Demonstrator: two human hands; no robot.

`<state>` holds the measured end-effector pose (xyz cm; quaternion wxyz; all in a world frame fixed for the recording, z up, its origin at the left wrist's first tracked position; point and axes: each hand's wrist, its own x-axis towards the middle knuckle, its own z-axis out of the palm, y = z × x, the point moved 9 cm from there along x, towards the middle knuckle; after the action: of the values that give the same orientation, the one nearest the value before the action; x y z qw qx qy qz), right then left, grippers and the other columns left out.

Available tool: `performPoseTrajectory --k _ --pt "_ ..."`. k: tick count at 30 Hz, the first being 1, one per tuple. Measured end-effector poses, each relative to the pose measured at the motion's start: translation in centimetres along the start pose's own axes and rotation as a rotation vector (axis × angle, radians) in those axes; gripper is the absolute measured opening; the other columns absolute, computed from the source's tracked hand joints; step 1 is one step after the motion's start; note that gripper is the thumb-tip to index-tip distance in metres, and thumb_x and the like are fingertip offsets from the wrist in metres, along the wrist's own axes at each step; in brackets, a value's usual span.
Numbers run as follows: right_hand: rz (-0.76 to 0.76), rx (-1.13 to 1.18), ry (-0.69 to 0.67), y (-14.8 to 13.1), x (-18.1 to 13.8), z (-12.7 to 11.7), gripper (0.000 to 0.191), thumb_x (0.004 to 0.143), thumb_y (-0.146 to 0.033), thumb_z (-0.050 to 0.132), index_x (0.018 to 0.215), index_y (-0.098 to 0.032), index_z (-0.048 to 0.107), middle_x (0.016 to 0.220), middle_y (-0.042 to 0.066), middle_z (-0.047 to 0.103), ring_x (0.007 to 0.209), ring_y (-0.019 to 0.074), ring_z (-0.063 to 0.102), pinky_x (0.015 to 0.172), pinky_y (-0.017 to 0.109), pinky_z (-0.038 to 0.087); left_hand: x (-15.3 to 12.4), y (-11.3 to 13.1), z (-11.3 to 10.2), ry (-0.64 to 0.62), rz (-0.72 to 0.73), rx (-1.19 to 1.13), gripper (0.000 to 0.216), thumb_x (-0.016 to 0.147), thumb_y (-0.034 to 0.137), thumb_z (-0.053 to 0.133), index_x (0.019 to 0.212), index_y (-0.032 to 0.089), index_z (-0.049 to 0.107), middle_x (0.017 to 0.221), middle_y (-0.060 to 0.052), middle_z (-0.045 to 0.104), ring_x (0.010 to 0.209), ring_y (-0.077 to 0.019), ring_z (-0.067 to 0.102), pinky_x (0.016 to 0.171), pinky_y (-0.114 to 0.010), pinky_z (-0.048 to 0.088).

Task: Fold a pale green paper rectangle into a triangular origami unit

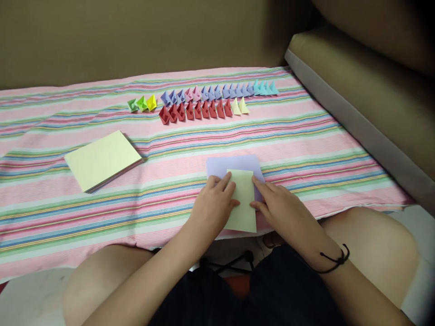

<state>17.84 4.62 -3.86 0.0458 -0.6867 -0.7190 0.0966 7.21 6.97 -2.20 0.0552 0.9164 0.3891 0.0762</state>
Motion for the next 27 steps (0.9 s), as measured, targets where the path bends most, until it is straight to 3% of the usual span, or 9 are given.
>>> performPoseTrajectory --k 10,17,20,22,24,27 --pt "0.031 -0.025 -0.175 0.0 1.0 0.1 0.064 0.085 -0.026 0.058 0.141 -0.006 0.036 0.116 0.019 0.064 0.1 0.0331 0.062 0.077 0.042 0.049 0.2 -0.1 0.3 -0.02 -0.009 0.006 0.025 0.083 0.026 0.063 0.102 0.011 0.059 0.137 -0.013 0.052 0.1 -0.0254 0.053 0.09 -0.038 0.047" --pt "0.044 0.014 -0.216 0.3 1.5 0.2 0.069 0.083 -0.027 0.061 0.143 -0.006 0.033 0.118 0.021 0.064 0.101 0.0355 0.063 0.076 0.042 0.048 0.1 0.0 0.1 -0.019 0.001 0.009 0.026 0.083 0.026 0.063 0.103 0.01 0.06 0.136 -0.013 0.052 0.099 -0.0253 0.053 0.09 -0.038 0.046" --pt "0.013 0.06 -0.206 0.7 1.7 0.2 0.072 0.082 -0.028 0.061 0.144 -0.005 0.032 0.11 0.02 0.067 0.095 0.0343 0.064 0.071 0.04 0.047 0.0 0.1 0.0 0.001 0.012 0.016 0.026 0.083 0.026 0.064 0.102 0.01 0.06 0.135 -0.014 0.053 0.099 -0.0253 0.054 0.089 -0.038 0.046" --pt "-0.019 0.163 -0.215 1.1 1.7 0.4 0.074 0.082 -0.029 0.062 0.145 -0.007 0.03 0.093 0.014 0.071 0.08 0.0293 0.065 0.063 0.037 0.047 0.0 0.1 0.0 0.012 0.015 0.022 0.025 0.083 0.026 0.064 0.102 0.011 0.059 0.135 -0.013 0.053 0.099 -0.0253 0.054 0.088 -0.038 0.047" --pt "-0.012 0.313 -0.166 1.8 1.8 0.0 0.069 0.082 -0.029 0.061 0.143 -0.009 0.035 0.076 0.006 0.069 0.066 0.0231 0.062 0.057 0.033 0.045 0.0 0.1 0.0 0.011 0.013 0.022 0.025 0.083 0.026 0.064 0.103 0.012 0.059 0.135 -0.012 0.054 0.099 -0.0252 0.055 0.089 -0.038 0.046" --pt "0.004 0.435 0.11 3.0 1.9 -2.3 0.039 0.084 -0.026 0.058 0.121 -0.013 0.06 0.077 0.004 0.066 0.068 0.0193 0.061 0.062 0.032 0.047 0.1 0.0 0.1 0.0 0.007 0.008 0.026 0.083 0.026 0.064 0.104 0.011 0.059 0.135 -0.014 0.053 0.099 -0.0252 0.054 0.091 -0.038 0.045"
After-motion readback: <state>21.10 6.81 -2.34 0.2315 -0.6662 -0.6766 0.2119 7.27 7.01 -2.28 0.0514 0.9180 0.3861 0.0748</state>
